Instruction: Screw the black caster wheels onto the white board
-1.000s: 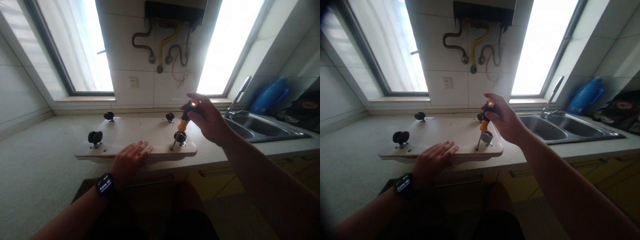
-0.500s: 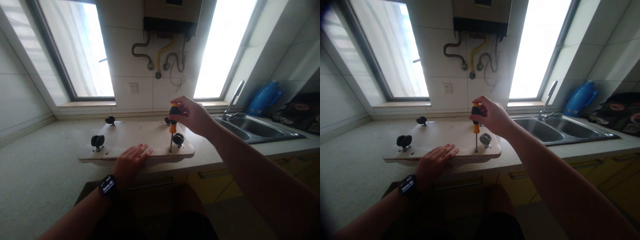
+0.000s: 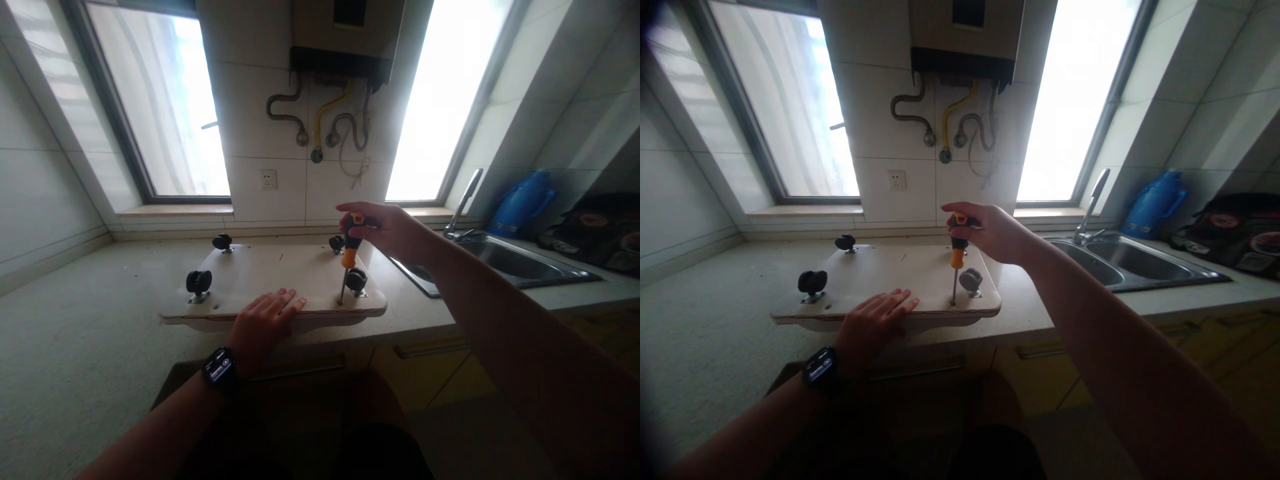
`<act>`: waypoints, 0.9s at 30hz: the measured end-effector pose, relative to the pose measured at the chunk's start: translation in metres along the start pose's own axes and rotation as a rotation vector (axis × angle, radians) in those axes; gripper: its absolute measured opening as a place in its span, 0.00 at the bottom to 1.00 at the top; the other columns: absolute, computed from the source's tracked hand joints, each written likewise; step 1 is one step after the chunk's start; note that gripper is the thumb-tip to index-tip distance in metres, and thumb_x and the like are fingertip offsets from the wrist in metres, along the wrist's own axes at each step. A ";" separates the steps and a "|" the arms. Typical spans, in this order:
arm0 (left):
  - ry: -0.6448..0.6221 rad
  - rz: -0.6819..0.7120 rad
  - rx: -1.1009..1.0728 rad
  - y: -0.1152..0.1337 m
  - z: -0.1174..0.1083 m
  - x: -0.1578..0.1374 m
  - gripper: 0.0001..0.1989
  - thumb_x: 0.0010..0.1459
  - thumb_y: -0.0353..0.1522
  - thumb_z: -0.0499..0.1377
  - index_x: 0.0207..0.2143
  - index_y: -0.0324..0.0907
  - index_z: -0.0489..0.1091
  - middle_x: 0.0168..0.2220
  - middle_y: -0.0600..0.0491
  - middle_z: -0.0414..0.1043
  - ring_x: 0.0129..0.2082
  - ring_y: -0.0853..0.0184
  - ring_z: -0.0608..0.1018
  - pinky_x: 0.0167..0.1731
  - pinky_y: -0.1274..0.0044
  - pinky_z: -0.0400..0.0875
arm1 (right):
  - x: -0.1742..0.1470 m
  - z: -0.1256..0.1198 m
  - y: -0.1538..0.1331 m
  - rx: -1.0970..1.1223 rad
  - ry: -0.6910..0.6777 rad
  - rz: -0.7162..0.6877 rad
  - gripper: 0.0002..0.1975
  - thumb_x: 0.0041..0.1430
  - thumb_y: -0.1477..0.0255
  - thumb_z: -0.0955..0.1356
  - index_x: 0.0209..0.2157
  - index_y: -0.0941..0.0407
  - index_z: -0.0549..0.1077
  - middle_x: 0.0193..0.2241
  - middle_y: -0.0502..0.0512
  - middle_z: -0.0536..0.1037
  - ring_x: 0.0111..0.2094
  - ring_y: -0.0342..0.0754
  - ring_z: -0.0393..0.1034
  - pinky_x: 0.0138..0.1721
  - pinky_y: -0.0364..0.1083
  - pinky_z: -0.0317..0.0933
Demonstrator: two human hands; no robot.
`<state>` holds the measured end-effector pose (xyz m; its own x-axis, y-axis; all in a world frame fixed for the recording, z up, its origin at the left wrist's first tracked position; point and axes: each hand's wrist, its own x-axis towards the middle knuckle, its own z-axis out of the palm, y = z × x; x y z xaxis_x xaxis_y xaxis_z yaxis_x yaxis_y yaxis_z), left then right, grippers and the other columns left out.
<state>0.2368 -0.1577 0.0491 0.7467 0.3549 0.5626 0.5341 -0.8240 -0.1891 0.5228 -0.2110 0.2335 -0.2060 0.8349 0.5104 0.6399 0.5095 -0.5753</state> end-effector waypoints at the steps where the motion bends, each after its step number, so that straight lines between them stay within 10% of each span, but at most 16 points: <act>1: -0.007 -0.002 -0.001 0.000 0.001 0.000 0.32 0.56 0.28 0.69 0.62 0.48 0.64 0.61 0.47 0.71 0.58 0.53 0.75 0.55 0.61 0.73 | -0.001 0.001 -0.003 -0.101 0.071 0.003 0.23 0.56 0.60 0.73 0.52 0.51 0.77 0.42 0.56 0.80 0.40 0.51 0.75 0.45 0.54 0.72; 6: -0.010 -0.014 -0.003 -0.001 0.003 -0.001 0.34 0.54 0.28 0.70 0.61 0.48 0.65 0.61 0.48 0.71 0.59 0.54 0.74 0.56 0.61 0.73 | -0.002 0.008 -0.015 -0.590 0.307 -0.035 0.19 0.56 0.54 0.72 0.37 0.56 0.81 0.33 0.59 0.80 0.35 0.54 0.73 0.42 0.58 0.68; 12: 0.005 0.003 -0.010 0.000 0.001 -0.001 0.32 0.56 0.28 0.69 0.62 0.48 0.64 0.61 0.47 0.71 0.58 0.53 0.75 0.56 0.60 0.73 | -0.003 -0.005 -0.016 -0.133 -0.053 0.045 0.30 0.62 0.68 0.64 0.66 0.52 0.64 0.58 0.58 0.74 0.53 0.54 0.73 0.55 0.56 0.67; 20: -0.007 0.000 -0.013 -0.002 0.003 -0.002 0.34 0.56 0.29 0.69 0.63 0.49 0.63 0.62 0.47 0.70 0.59 0.53 0.74 0.56 0.60 0.72 | -0.005 0.006 -0.018 -0.669 0.301 0.021 0.19 0.57 0.53 0.71 0.31 0.56 0.75 0.27 0.56 0.77 0.27 0.48 0.67 0.31 0.51 0.61; 27: -0.002 -0.001 -0.007 0.001 0.002 -0.002 0.32 0.56 0.27 0.68 0.62 0.48 0.64 0.62 0.48 0.71 0.59 0.53 0.75 0.57 0.60 0.72 | 0.002 0.001 -0.008 -0.460 0.150 0.075 0.20 0.65 0.57 0.63 0.46 0.57 0.77 0.39 0.61 0.81 0.37 0.52 0.74 0.39 0.53 0.67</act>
<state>0.2366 -0.1583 0.0467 0.7471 0.3566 0.5610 0.5319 -0.8269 -0.1827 0.5164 -0.2130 0.2388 -0.0593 0.8091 0.5846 0.9164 0.2763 -0.2895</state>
